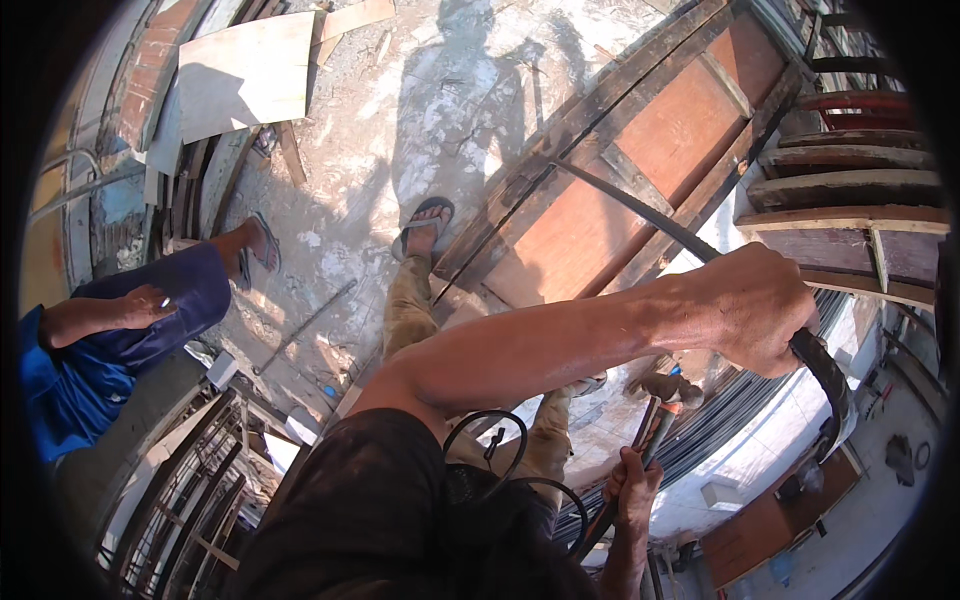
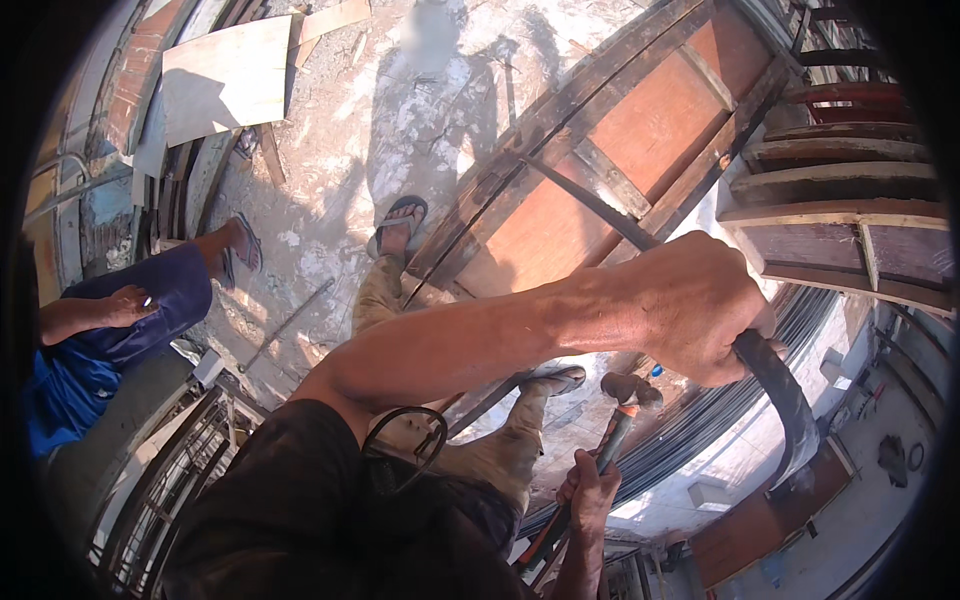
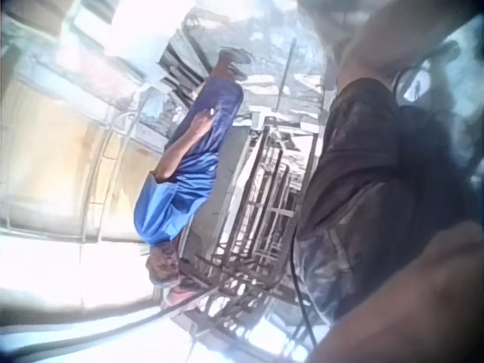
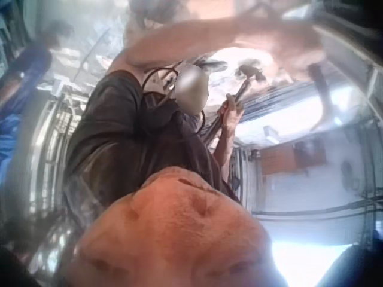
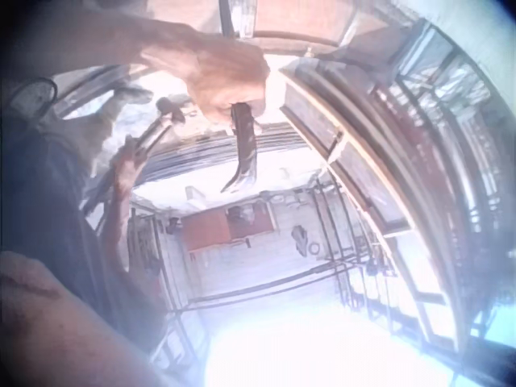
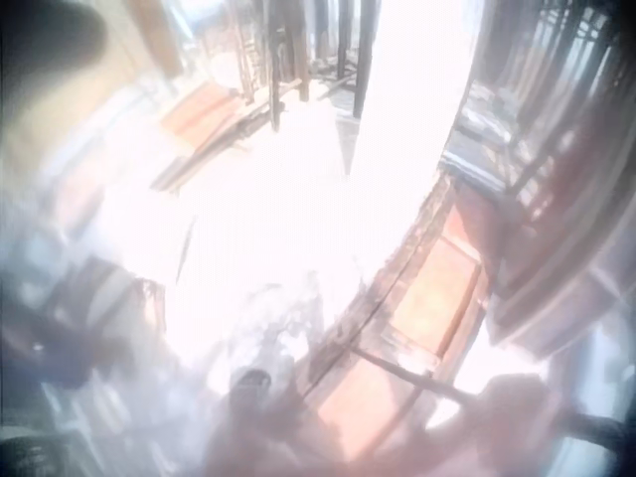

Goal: The person uses a pry bar and a hammer to loosen and remove wooden formwork panels from a concrete structure.

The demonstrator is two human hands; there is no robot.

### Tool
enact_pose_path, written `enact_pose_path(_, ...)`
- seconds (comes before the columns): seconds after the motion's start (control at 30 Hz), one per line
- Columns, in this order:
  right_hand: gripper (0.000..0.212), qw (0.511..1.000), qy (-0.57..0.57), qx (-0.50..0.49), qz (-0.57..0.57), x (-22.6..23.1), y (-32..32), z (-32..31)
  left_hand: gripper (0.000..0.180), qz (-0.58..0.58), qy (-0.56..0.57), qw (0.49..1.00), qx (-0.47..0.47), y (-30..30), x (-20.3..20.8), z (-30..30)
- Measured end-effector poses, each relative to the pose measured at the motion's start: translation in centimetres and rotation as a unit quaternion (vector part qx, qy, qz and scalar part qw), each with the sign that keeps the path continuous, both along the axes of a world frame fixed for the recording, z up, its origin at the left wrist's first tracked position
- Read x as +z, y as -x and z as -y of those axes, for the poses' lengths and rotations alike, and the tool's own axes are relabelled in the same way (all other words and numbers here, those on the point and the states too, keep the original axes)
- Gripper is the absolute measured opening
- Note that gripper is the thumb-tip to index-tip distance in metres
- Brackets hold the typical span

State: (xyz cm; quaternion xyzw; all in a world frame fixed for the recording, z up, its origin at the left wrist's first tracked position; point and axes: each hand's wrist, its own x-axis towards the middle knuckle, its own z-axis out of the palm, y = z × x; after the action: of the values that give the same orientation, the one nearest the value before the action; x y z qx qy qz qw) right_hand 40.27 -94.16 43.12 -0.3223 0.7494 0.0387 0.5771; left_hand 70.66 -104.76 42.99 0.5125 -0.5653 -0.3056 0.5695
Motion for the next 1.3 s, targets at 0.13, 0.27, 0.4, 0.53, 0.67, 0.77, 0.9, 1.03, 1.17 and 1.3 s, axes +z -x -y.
enact_pose_path(0.13,0.021,0.997,-0.041,0.050,-0.035,-0.3,-2.6,-1.5,0.020,-0.030,-0.013,0.999,0.013,-2.0,-1.2,-2.9)
enact_pose_path(0.27,0.022,0.996,-0.056,0.056,-0.044,-1.0,-2.6,-2.1,0.020,-0.039,-0.035,0.998,0.023,-2.6,-2.6,-4.3)
enact_pose_path(0.4,0.020,0.996,-0.063,0.039,-0.046,-1.5,-2.0,-2.3,0.021,-0.040,-0.052,0.997,0.043,-3.3,-2.8,-5.3)
enact_pose_path(0.53,0.017,0.996,-0.064,0.025,-0.050,-1.6,-1.0,-2.0,0.039,-0.047,0.042,0.990,0.126,-2.8,-3.7,-5.0)
enact_pose_path(0.67,0.017,0.997,-0.057,0.020,-0.046,-1.3,-0.9,-1.9,0.041,-0.060,0.034,0.986,0.149,-3.2,-4.0,-4.9)
enact_pose_path(0.77,0.017,0.997,-0.057,0.008,-0.054,-1.4,-0.3,-1.9,0.042,-0.061,0.023,0.986,0.153,-3.0,-3.8,-5.0)
enact_pose_path(0.9,0.017,0.995,-0.064,0.005,-0.071,-1.8,0.5,-2.8,0.042,-0.050,0.007,0.984,0.170,-3.2,-4.8,-5.4)
enact_pose_path(1.03,0.019,0.994,-0.075,0.019,-0.078,-2.0,0.8,-3.1,0.042,-0.058,-0.051,0.988,0.135,-3.0,-7.5,-6.2)
enact_pose_path(1.17,0.023,0.993,-0.048,0.068,-0.085,-3.9,2.3,-1.8,0.042,-0.034,-0.116,0.989,0.089,-0.7,-7.5,-6.7)
enact_pose_path(1.3,0.025,0.995,-0.005,0.046,-0.088,-4.8,3.5,1.3,0.026,0.020,-0.110,0.994,0.006,5.0,-8.1,-6.3)
